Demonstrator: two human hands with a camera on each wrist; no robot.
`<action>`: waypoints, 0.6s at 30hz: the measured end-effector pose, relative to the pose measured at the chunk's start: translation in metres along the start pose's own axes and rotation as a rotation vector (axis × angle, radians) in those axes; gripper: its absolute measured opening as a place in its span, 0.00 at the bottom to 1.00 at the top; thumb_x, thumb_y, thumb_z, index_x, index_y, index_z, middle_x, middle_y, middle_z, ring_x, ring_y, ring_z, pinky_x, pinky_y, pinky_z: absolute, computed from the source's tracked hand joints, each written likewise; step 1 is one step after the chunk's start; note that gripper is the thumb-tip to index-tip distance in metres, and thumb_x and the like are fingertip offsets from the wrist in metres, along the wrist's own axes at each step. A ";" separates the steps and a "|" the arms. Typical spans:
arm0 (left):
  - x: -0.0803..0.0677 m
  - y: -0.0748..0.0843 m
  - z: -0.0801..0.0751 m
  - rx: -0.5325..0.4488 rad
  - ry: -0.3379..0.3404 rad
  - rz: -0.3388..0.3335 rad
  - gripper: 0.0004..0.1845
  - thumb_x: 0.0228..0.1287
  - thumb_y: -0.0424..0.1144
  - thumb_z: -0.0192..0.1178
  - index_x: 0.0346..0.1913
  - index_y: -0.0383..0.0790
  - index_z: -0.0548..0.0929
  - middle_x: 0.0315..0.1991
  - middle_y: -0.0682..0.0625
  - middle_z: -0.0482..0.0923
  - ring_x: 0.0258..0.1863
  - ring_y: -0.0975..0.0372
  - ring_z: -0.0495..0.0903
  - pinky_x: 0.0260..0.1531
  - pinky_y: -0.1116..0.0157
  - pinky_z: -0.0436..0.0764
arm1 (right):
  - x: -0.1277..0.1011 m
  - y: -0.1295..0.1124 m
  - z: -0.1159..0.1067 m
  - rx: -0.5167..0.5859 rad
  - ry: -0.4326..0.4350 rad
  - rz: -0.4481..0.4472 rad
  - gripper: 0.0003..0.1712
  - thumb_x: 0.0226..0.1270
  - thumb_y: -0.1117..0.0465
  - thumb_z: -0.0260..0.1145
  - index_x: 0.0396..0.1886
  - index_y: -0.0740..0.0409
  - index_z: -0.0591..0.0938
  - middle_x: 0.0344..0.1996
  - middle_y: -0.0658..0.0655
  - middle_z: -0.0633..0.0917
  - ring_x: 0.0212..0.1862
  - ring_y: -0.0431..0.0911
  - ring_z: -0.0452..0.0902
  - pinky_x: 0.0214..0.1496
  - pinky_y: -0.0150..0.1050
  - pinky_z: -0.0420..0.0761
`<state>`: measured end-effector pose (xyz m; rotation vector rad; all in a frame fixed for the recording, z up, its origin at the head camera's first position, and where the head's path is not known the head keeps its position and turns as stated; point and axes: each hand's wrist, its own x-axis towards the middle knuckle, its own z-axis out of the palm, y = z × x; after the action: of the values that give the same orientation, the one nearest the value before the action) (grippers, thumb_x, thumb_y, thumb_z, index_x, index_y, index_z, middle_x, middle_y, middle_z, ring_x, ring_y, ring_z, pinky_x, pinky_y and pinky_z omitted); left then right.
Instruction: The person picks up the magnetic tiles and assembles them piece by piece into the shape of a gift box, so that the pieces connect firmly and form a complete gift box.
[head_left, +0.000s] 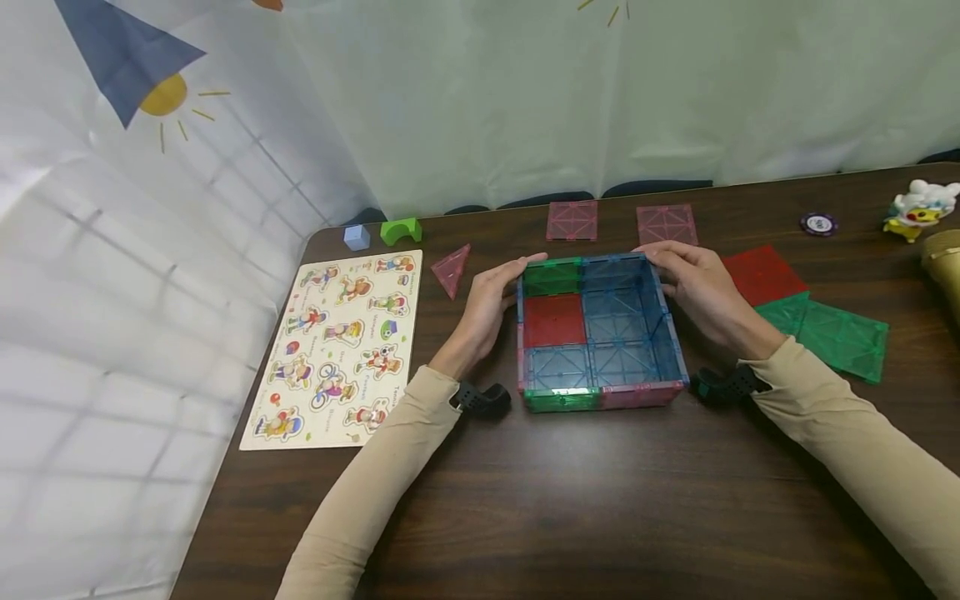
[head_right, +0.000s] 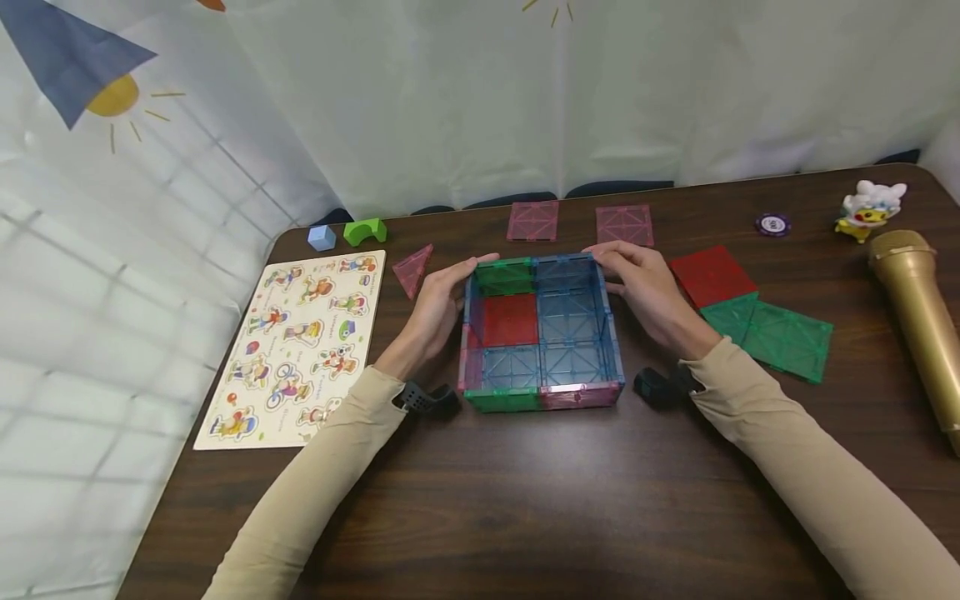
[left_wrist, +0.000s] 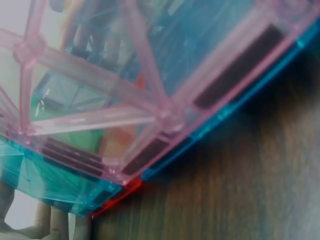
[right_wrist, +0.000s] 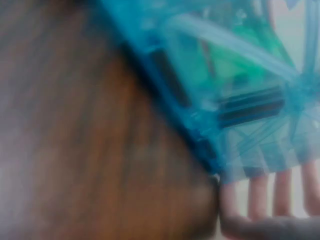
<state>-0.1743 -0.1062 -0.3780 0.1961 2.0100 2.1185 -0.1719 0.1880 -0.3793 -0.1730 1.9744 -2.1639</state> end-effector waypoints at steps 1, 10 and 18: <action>0.000 0.000 0.000 -0.006 -0.001 -0.002 0.23 0.86 0.44 0.46 0.69 0.34 0.80 0.68 0.46 0.79 0.68 0.57 0.74 0.72 0.48 0.68 | 0.001 -0.001 0.000 0.026 0.011 0.005 0.13 0.83 0.53 0.60 0.55 0.54 0.85 0.50 0.48 0.85 0.51 0.41 0.79 0.49 0.32 0.82; -0.001 0.001 -0.002 -0.013 -0.031 0.006 0.23 0.86 0.43 0.45 0.70 0.32 0.78 0.71 0.45 0.76 0.71 0.57 0.71 0.74 0.45 0.63 | 0.009 -0.006 -0.006 0.187 0.013 0.066 0.05 0.77 0.62 0.67 0.49 0.52 0.84 0.45 0.47 0.86 0.44 0.44 0.77 0.46 0.37 0.81; -0.001 0.002 -0.004 -0.013 -0.061 0.002 0.23 0.86 0.42 0.45 0.72 0.33 0.77 0.73 0.46 0.74 0.73 0.58 0.69 0.75 0.43 0.62 | 0.011 -0.009 -0.014 0.374 0.009 0.133 0.10 0.76 0.69 0.65 0.52 0.53 0.81 0.42 0.50 0.88 0.40 0.44 0.84 0.44 0.39 0.83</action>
<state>-0.1748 -0.1104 -0.3766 0.2576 1.9621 2.1006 -0.1863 0.2002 -0.3727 0.0260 1.4992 -2.3942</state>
